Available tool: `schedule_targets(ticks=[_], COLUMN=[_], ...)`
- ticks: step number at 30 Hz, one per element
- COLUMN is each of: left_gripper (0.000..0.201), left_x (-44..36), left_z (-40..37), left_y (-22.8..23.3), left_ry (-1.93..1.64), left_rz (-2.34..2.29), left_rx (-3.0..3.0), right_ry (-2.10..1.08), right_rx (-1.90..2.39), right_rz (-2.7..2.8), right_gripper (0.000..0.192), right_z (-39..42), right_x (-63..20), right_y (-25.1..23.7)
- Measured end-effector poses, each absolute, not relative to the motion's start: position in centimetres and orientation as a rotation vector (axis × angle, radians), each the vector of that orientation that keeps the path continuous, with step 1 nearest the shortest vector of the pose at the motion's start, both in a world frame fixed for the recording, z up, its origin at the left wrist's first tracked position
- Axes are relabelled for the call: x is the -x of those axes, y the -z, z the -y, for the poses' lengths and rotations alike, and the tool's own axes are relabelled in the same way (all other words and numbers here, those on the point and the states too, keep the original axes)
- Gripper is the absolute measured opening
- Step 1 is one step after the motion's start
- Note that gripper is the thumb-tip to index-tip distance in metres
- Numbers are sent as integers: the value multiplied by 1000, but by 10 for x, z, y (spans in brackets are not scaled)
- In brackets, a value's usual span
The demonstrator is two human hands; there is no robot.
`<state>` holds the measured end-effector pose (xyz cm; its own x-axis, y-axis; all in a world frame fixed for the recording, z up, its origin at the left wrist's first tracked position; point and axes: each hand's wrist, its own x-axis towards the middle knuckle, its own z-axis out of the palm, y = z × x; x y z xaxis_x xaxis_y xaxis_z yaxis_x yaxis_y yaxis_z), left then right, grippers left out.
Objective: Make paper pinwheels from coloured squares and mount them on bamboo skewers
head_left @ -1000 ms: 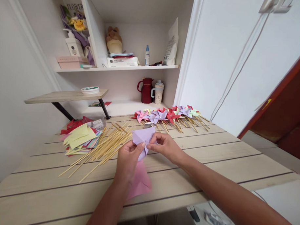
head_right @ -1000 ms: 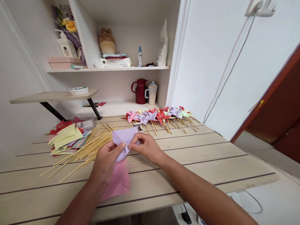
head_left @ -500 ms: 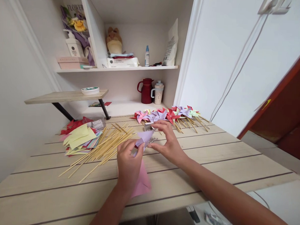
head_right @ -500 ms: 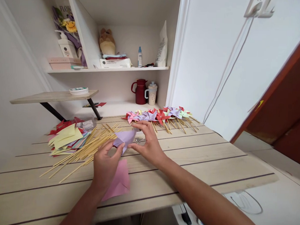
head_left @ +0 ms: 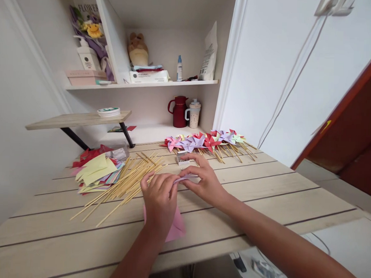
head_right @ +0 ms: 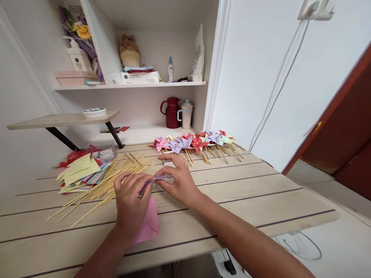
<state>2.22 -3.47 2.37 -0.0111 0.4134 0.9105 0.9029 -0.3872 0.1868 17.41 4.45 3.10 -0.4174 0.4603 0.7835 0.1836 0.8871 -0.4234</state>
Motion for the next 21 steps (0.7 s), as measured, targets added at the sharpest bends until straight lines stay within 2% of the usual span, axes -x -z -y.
schedule_targets(ticks=[5,9,10,13,15,18,21], left_gripper=[16,11,18,66,88,96,82], left_x=[-22,-24,-24,-25,-25,-24,-25], left_z=[34,33,32,30,28,24,21], left_y=[-22,-19,-19,-19,-19,-19,-20], left_ry=[1313,1460,1537,1863,2106,2445,2769], left_rz=[1356,1417,1458,1603,1695,1830,1909], left_rx=[1804,1774,1748,1652,1608,1617,1705], right_ry=[-337,-583,-693,-1105,-1350,-1515,-1579], right_rx=[467,505,534,640,690,708,676], right_rz=[2000,1911,1868,1656,1468,1274,1234], right_gripper=[6,4,3,14,23,30,29], right_z=[-45,-46,-46,-48,-48,-47,-44], right_x=[-174,-172,-171,-168,-166,-165,-164], right_y=[-31,-31,-30,-30,-31,-34,-35])
